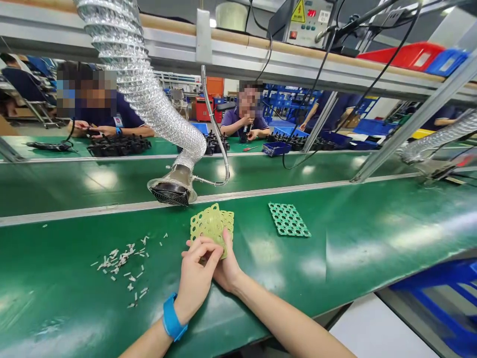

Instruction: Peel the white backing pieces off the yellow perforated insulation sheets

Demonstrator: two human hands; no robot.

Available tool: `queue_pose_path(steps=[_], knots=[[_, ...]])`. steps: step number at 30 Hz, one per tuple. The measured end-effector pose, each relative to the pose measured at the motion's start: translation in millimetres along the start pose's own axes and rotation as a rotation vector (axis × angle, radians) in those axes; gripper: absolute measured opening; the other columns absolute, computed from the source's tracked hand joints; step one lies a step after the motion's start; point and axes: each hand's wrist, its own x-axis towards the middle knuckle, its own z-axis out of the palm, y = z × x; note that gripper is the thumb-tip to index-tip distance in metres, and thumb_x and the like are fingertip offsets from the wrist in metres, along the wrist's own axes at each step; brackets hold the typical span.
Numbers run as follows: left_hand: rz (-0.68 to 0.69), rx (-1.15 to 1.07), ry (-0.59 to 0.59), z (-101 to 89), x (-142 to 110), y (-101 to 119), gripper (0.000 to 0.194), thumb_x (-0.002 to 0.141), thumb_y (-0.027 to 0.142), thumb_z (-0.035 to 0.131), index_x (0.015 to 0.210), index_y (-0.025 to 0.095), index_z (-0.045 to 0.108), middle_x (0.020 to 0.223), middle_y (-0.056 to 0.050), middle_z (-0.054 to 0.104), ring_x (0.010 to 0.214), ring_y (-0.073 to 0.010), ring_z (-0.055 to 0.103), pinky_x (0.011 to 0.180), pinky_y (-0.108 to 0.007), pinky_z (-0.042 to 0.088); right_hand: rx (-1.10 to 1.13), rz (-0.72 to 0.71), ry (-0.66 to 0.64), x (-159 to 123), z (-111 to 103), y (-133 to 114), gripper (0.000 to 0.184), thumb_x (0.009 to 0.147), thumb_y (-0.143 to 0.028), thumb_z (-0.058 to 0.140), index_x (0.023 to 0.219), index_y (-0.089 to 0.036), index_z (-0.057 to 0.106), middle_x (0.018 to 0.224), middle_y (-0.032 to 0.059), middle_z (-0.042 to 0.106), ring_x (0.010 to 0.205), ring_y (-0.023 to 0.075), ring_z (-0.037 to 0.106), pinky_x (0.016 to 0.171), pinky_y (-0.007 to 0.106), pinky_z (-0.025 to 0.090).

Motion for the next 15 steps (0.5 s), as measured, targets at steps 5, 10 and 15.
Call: queue_pose_path(steps=[5, 10, 15], knots=[[0.011, 0.032, 0.009, -0.7, -0.2, -4.9, 0.016, 0.082, 0.025, 0.063, 0.068, 0.02, 0.067, 0.079, -0.001, 0.061, 0.073, -0.0131, 0.057, 0.064, -0.021, 0.046, 0.016, -0.027, 0.052, 0.7, 0.9, 2.1, 0.079, 0.072, -0.082, 0.049, 0.11, -0.015, 0.067, 0.105, 0.0114, 0.069, 0.111, 0.0285, 0.059, 0.103, 0.045, 0.039], [0.056, 0.047, 0.025, 0.2, -1.6, -6.6, 0.016, 0.084, 0.024, 0.063, 0.068, 0.02, 0.067, 0.077, -0.001, 0.062, 0.075, -0.0135, 0.058, 0.067, -0.021, 0.046, 0.004, -0.026, 0.05, -0.3, 3.1, 1.5, 0.085, 0.07, -0.084, 0.048, 0.116, -0.014, 0.064, 0.107, 0.0119, 0.069, 0.106, 0.0296, 0.061, 0.104, 0.046, 0.036], [0.095, 0.042, 0.057, 2.9, -2.7, -5.9, 0.016, 0.083, 0.022, 0.063, 0.067, 0.02, 0.066, 0.075, 0.0, 0.062, 0.074, -0.0133, 0.058, 0.067, -0.021, 0.047, -0.03, -0.021, 0.025, -1.1, 5.7, 0.0, 0.089, 0.068, -0.088, 0.043, 0.107, -0.011, 0.067, 0.107, 0.0139, 0.07, 0.103, 0.0298, 0.063, 0.107, 0.045, 0.033]])
